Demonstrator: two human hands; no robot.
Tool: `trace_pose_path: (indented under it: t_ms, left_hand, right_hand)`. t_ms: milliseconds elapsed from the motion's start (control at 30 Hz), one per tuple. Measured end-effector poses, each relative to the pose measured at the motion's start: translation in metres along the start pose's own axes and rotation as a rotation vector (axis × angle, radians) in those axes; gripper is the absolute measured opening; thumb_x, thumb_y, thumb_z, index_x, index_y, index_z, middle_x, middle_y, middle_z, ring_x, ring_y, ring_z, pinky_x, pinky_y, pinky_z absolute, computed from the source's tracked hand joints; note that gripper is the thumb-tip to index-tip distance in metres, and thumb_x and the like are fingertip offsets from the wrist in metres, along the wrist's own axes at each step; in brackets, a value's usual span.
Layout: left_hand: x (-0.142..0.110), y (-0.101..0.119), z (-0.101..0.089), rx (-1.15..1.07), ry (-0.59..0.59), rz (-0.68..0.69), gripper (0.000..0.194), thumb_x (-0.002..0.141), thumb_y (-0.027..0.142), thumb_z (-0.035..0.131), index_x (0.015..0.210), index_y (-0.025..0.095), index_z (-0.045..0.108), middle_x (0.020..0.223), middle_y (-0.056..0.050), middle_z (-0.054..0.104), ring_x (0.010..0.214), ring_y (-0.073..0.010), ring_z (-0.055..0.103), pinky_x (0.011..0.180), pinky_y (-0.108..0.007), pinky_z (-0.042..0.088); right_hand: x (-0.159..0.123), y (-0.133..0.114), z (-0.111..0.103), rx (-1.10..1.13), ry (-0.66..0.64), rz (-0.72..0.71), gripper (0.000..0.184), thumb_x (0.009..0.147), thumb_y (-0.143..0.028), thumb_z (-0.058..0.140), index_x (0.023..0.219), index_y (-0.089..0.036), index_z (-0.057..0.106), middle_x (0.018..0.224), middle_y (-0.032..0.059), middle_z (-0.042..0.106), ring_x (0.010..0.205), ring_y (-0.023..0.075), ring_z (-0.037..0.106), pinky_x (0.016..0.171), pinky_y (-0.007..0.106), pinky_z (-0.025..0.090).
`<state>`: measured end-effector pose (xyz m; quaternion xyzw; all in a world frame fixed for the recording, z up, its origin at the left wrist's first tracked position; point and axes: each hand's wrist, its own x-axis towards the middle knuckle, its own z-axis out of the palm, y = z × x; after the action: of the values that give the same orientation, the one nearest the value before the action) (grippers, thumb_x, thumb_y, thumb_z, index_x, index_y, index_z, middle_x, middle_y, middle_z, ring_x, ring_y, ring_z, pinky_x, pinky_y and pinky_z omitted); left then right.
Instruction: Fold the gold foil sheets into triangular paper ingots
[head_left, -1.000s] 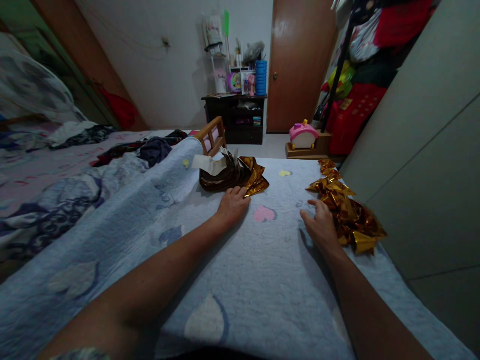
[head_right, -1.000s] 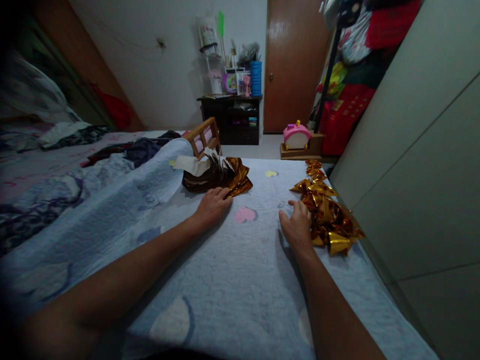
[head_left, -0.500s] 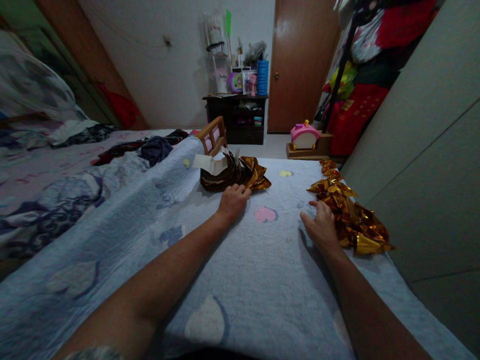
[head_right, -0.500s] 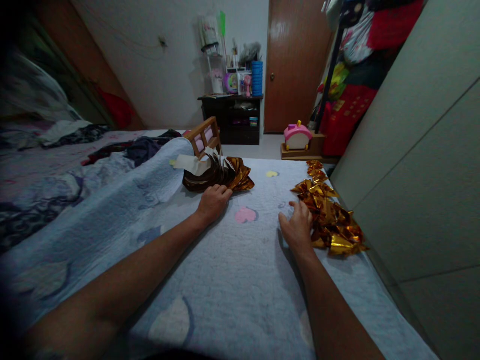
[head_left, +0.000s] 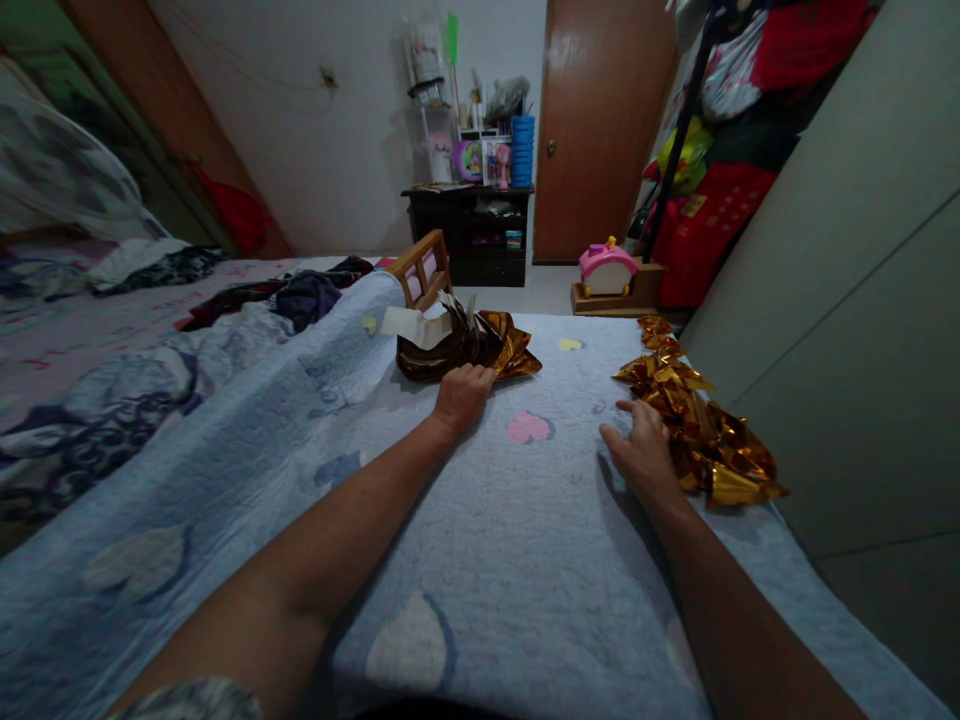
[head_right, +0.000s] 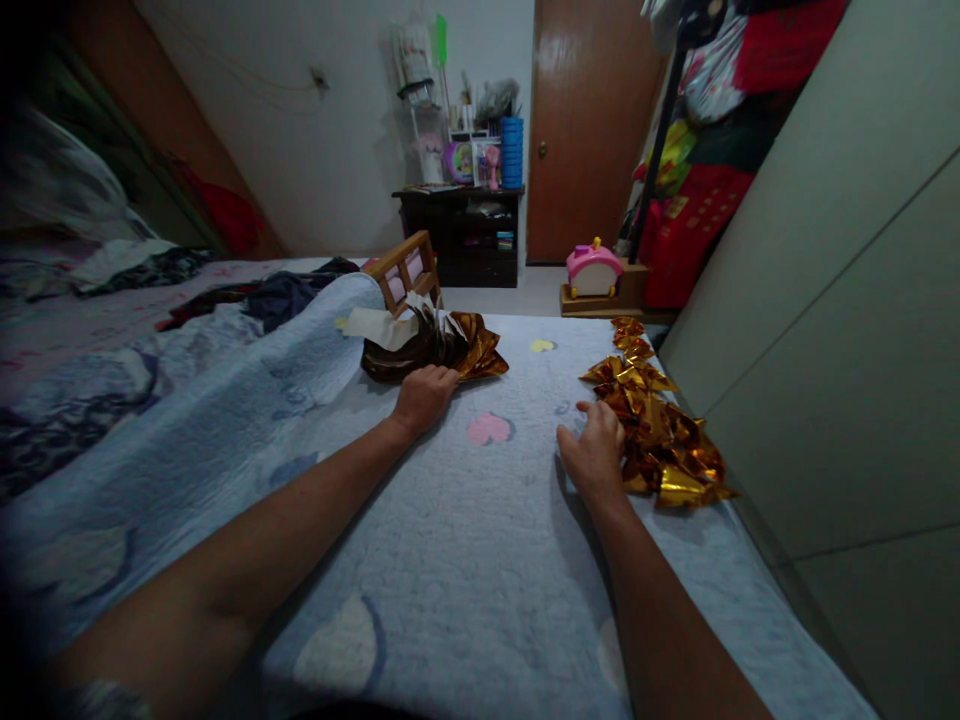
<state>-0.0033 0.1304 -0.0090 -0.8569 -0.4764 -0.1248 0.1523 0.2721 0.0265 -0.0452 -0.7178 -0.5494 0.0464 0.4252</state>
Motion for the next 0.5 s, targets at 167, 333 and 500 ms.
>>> trace_pose_path:
  t_ms: [167, 333, 500]
  left_hand:
    - [0.001, -0.001, -0.004, -0.018, 0.012, 0.03, 0.022, 0.096, 0.013, 0.049, 0.096, 0.013, 0.071, 0.097, -0.015, 0.069, 0.095, -0.0284, 0.059, 0.077, -0.04, 0.042]
    - [0.003, -0.004, -0.01, -0.017, 0.034, 0.058, 0.023, 0.097, 0.018, 0.05, 0.097, 0.017, 0.073, 0.106, -0.014, 0.069, 0.102, -0.0292, 0.056, 0.085, -0.043, 0.042]
    - [-0.001, -0.004, -0.018, -0.005, 0.135, 0.129, 0.022, 0.098, 0.02, 0.051, 0.099, 0.02, 0.073, 0.116, -0.012, 0.068, 0.107, -0.0295, 0.054, 0.094, -0.046, 0.04]
  right_hand:
    - [-0.001, 0.0, 0.0, 0.002, 0.004, -0.01, 0.038, 0.074, -0.037, 0.055, 0.107, -0.021, 0.06, 0.126, 0.0174, 0.055, 0.127, 0.0364, 0.047, 0.11, 0.056, 0.032]
    - [-0.002, -0.002, 0.001, -0.027, 0.002, -0.015, 0.039, 0.074, -0.037, 0.054, 0.109, -0.019, 0.061, 0.128, 0.0178, 0.054, 0.128, 0.0364, 0.046, 0.11, 0.055, 0.034]
    - [-0.006, -0.006, 0.003, -0.059, 0.006, -0.029, 0.04, 0.075, -0.035, 0.055, 0.111, -0.019, 0.062, 0.13, 0.0183, 0.053, 0.127, 0.0368, 0.046, 0.107, 0.055, 0.035]
